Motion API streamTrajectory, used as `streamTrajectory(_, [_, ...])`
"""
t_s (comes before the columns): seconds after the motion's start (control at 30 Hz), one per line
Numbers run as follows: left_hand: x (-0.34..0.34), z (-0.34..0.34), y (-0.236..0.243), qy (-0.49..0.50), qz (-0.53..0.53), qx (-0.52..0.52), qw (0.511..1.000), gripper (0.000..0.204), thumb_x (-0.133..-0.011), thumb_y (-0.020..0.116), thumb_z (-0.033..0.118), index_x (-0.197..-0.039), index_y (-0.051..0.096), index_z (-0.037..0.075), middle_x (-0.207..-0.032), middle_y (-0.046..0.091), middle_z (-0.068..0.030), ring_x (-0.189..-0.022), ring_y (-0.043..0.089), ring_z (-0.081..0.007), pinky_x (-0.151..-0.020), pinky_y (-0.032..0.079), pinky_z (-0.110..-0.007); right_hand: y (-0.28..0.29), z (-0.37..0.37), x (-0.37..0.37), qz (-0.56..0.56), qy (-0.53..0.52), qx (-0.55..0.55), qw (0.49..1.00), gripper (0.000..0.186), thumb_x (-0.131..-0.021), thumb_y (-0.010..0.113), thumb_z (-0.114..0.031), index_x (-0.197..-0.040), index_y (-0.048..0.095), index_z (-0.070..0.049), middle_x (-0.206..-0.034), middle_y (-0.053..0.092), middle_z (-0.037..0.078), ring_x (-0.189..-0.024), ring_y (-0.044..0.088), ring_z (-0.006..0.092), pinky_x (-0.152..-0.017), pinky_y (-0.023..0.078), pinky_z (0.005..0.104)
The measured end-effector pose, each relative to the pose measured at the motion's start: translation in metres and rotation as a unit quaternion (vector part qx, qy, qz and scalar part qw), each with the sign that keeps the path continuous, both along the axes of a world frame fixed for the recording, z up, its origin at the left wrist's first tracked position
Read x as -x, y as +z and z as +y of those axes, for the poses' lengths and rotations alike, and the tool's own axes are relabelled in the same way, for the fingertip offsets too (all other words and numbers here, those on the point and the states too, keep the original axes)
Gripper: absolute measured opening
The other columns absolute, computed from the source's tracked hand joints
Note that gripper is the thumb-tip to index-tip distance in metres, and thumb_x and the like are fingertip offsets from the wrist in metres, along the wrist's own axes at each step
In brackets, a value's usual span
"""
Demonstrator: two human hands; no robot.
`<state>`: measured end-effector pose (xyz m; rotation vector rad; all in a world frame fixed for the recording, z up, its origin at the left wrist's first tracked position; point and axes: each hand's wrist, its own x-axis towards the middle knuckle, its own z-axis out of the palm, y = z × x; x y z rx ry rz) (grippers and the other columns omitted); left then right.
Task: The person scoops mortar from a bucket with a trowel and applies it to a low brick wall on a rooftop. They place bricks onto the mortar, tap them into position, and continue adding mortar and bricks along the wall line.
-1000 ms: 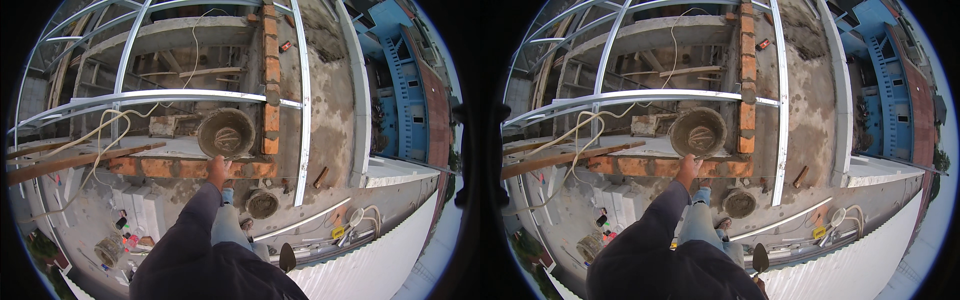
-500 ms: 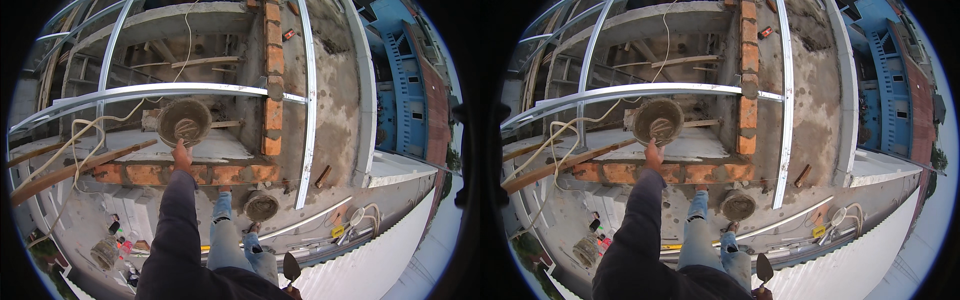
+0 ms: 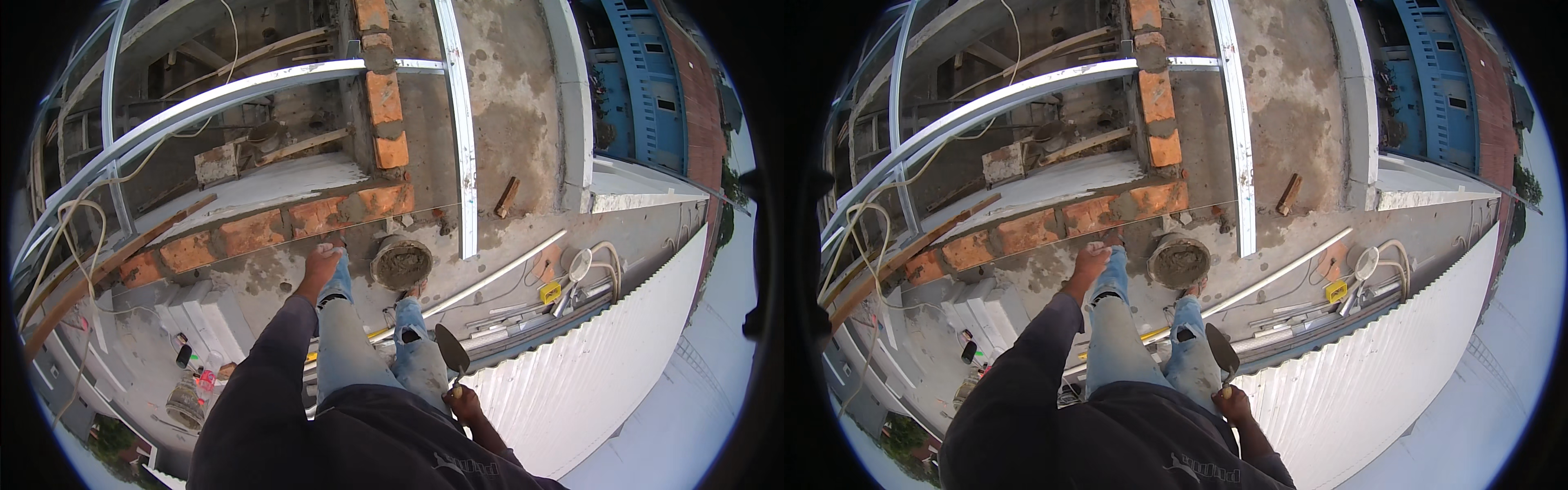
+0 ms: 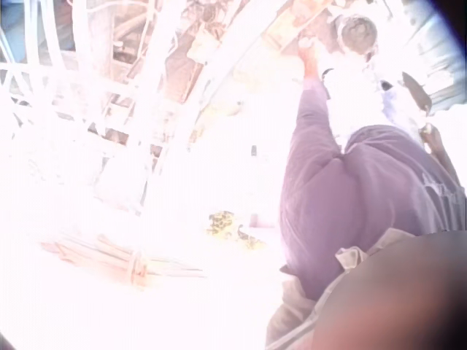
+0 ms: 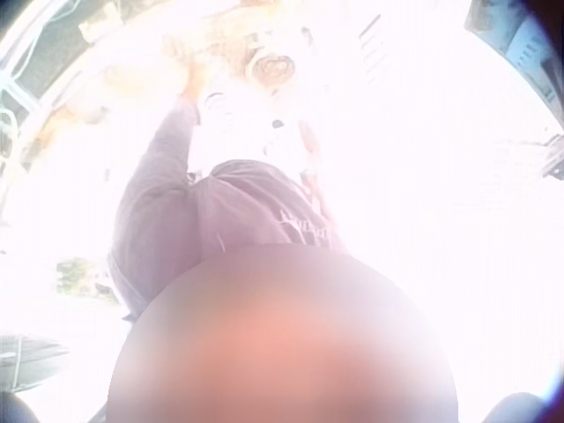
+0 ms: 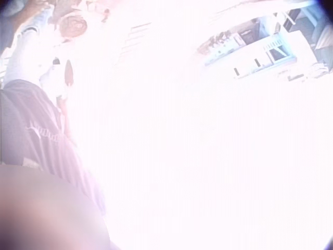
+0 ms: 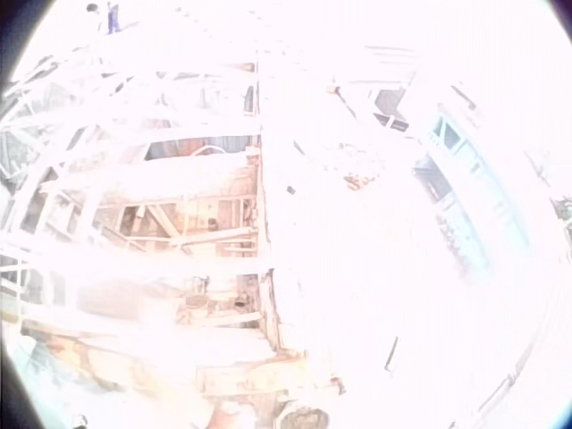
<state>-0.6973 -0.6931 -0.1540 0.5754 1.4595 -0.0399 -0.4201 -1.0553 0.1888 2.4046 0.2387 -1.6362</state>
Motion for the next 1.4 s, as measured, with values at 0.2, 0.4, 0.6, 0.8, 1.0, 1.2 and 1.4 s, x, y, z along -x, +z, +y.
streamTrajectory(0.2, [-0.035,-0.095,-0.04,-0.292,0.165,-0.058,0.94,0.054,-0.091,0.078,0.032,-0.131,0.064,-0.002,-0.132,0.069,-0.0193,-0.121,0.067,-0.033,-0.099,0.054,-0.043,-0.081,-0.023,-0.014,-0.058,0.056,-0.082,0.993,0.044,-0.085,0.078,-0.042,-0.104,0.07,-0.003,-0.092,0.075,0.022,-0.088,0.073,0.0432,-0.077,0.057,0.0522])
streamTrajectory(0.4, [-0.083,-0.14,-0.126,-0.325,0.158,-0.06,0.931,0.067,-0.087,0.076,0.037,-0.138,0.059,-0.003,-0.136,0.067,-0.0228,-0.126,0.064,-0.0381,-0.107,0.051,-0.045,-0.141,-0.052,-0.028,-0.03,0.123,-0.032,0.991,0.036,-0.089,0.075,-0.038,-0.103,0.064,-0.007,-0.102,0.066,0.02,-0.098,0.068,0.0428,-0.083,0.054,0.0563])
streamTrajectory(0.6, [-0.129,-0.193,-0.222,-0.365,0.184,-0.133,0.903,0.076,-0.087,0.08,0.029,-0.148,0.045,-0.001,-0.135,0.066,-0.0252,-0.125,0.064,-0.0407,-0.103,0.052,-0.046,-0.141,-0.08,-0.038,-0.015,0.068,-0.039,0.997,0.033,-0.089,0.075,-0.036,-0.101,0.064,-0.008,-0.101,0.067,0.017,-0.096,0.068,0.0414,-0.082,0.054,0.0552])
streamTrajectory(0.8, [-0.17,-0.211,-0.196,-0.292,0.152,-0.217,0.919,0.052,-0.092,0.076,0.017,-0.133,0.049,0.002,-0.125,0.065,-0.0274,-0.119,0.064,-0.0452,-0.098,0.05,-0.05,-0.16,-0.146,-0.013,-0.028,0.068,-0.067,0.995,0.041,-0.085,0.078,-0.04,-0.106,0.066,-0.007,-0.103,0.07,0.018,-0.098,0.069,0.0425,-0.083,0.055,0.0538])
streamTrajectory(1.0, [-0.269,-0.21,-0.106,-0.315,0.126,-0.267,0.902,0.051,-0.09,0.073,0.008,-0.131,0.044,0.002,-0.115,0.069,-0.026,-0.111,0.066,-0.0468,-0.093,0.053,-0.051,-0.235,-0.243,0.054,0.061,-0.201,-0.099,0.973,0.057,-0.106,0.055,-0.036,-0.156,0.047,-0.01,-0.165,0.036,0.021,-0.152,0.032,0.0439,-0.127,0.02,0.0588])
streamTrajectory(1.2, [-0.215,-0.143,0.028,-0.372,0.123,-0.244,0.887,0.029,-0.084,0.071,0.01,-0.108,0.06,-0.001,-0.097,0.072,-0.0228,-0.096,0.071,-0.0446,-0.084,0.055,-0.052,-0.31,-0.287,0.054,0.041,-0.031,-0.262,0.964,0.052,-0.103,0.057,-0.034,-0.149,0.054,-0.01,-0.158,0.049,0.018,-0.148,0.039,0.0445,-0.125,0.006,0.0701])
streamTrajectory(1.4, [-0.147,-0.112,0.158,-0.367,0.126,-0.389,0.835,0.021,-0.077,0.075,0.016,-0.087,0.062,0.003,-0.08,0.067,-0.0187,-0.079,0.068,-0.0411,-0.073,0.053,-0.052,-0.233,-0.172,-0.053,-0.046,-0.04,-0.198,0.978,0.045,-0.094,0.069,-0.043,-0.127,0.061,-0.013,-0.132,0.06,0.019,-0.124,0.052,0.0437,-0.103,0.028,0.0634])
